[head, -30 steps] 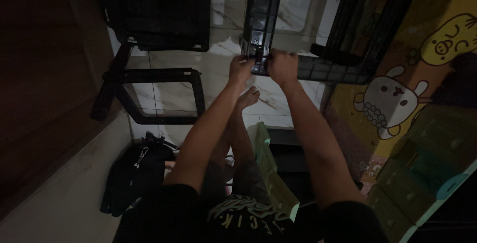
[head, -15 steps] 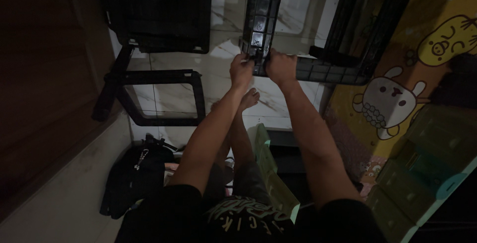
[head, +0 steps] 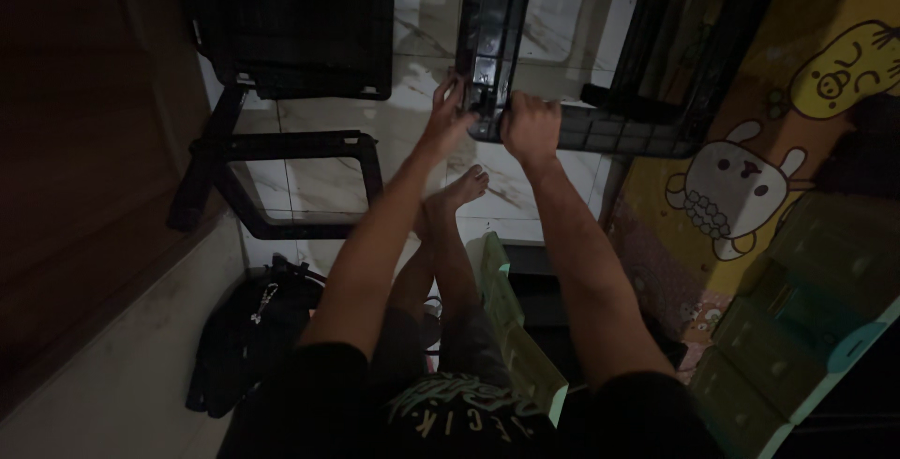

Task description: The person assembles a black plastic storage unit by connecting frame pieces and inserting corner connectors. They repeatedly align and snap together frame sections, then place the assembled unit on the floor.

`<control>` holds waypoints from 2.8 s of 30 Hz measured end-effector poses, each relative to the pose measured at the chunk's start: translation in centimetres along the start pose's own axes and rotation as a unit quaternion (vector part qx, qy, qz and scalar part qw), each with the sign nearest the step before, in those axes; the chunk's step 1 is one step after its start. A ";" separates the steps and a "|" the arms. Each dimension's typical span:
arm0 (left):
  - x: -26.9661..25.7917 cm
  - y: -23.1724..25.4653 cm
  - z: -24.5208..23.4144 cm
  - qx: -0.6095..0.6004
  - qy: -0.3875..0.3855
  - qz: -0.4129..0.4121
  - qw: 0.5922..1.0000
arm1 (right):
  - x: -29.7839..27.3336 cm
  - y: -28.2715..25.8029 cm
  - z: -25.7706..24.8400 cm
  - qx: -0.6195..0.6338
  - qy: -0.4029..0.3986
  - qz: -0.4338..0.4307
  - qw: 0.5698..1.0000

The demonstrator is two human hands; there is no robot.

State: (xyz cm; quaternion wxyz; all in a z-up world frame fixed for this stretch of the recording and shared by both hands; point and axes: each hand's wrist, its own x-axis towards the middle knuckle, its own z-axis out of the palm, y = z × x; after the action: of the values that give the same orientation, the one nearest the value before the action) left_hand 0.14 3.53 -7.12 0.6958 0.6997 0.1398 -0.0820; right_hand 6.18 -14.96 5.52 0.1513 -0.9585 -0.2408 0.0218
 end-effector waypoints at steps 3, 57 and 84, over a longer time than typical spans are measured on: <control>-0.1 1.5 -0.9 -0.140 -0.037 -0.144 0.979 | 0.6 0.2 0.1 0.023 -0.023 0.033 0.999; 1.6 0.0 1.1 -0.257 -0.004 -0.065 0.964 | 2.9 -0.6 2.3 -0.041 -0.069 0.158 0.984; 1.9 2.2 1.3 -0.146 0.043 -0.153 0.976 | 3.3 -0.5 2.1 -0.041 -0.096 0.179 0.978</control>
State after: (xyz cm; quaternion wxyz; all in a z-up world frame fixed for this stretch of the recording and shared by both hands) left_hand 2.68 2.37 -5.65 0.7632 0.5636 0.2855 -0.1359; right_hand 8.67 -12.39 3.74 0.0819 -0.9848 -0.0798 0.1309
